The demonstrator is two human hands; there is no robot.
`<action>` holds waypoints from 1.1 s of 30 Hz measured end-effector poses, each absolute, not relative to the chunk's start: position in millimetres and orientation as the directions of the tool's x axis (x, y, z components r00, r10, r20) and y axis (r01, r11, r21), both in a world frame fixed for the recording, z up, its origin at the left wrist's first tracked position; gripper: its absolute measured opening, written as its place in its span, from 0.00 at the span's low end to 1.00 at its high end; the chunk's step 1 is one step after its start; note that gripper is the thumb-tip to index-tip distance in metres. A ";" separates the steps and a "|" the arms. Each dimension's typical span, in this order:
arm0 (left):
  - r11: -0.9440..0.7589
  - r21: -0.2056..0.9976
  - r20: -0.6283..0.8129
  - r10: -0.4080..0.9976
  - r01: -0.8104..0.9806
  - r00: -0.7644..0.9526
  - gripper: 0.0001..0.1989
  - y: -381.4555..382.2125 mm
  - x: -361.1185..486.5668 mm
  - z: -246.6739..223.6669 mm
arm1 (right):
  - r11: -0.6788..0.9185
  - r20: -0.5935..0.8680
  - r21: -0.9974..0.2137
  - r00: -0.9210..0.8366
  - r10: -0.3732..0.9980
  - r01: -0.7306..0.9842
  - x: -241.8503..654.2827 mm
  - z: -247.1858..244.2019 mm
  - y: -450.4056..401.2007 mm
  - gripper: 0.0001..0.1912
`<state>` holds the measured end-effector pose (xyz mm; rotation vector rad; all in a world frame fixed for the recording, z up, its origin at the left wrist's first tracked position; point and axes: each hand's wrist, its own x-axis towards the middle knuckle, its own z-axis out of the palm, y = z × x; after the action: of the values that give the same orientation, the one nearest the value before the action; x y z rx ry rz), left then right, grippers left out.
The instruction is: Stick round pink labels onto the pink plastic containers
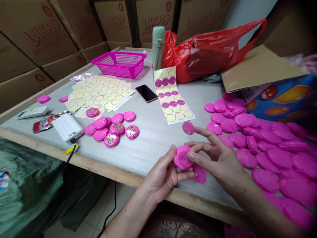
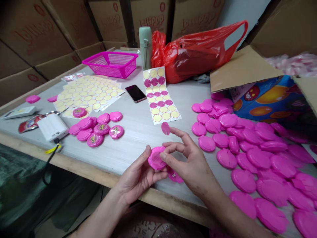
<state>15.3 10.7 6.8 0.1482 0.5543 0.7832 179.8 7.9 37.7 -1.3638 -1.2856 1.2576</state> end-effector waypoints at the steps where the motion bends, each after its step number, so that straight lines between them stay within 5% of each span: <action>1: 0.708 0.321 -0.416 0.702 -0.629 0.578 0.21 10.9 15.0 7.0 | -0.099 -0.106 -0.984 -0.038 0.994 0.145 179.3 38.7 7.9 0.37; 19: 0.708 0.351 -0.369 0.706 -0.613 0.604 0.22 9.2 13.4 8.1 | -0.146 -0.165 -0.981 -0.159 0.973 0.125 187.8 43.6 10.1 0.38; 33: 0.696 0.362 -0.363 0.718 -0.620 0.594 0.19 9.4 15.0 7.2 | -0.108 -0.134 -0.964 -0.095 0.986 0.241 182.7 45.5 8.3 0.37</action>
<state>15.0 9.4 7.2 0.2057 0.5129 0.7838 182.7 8.3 45.5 -1.4242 -1.4090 1.2619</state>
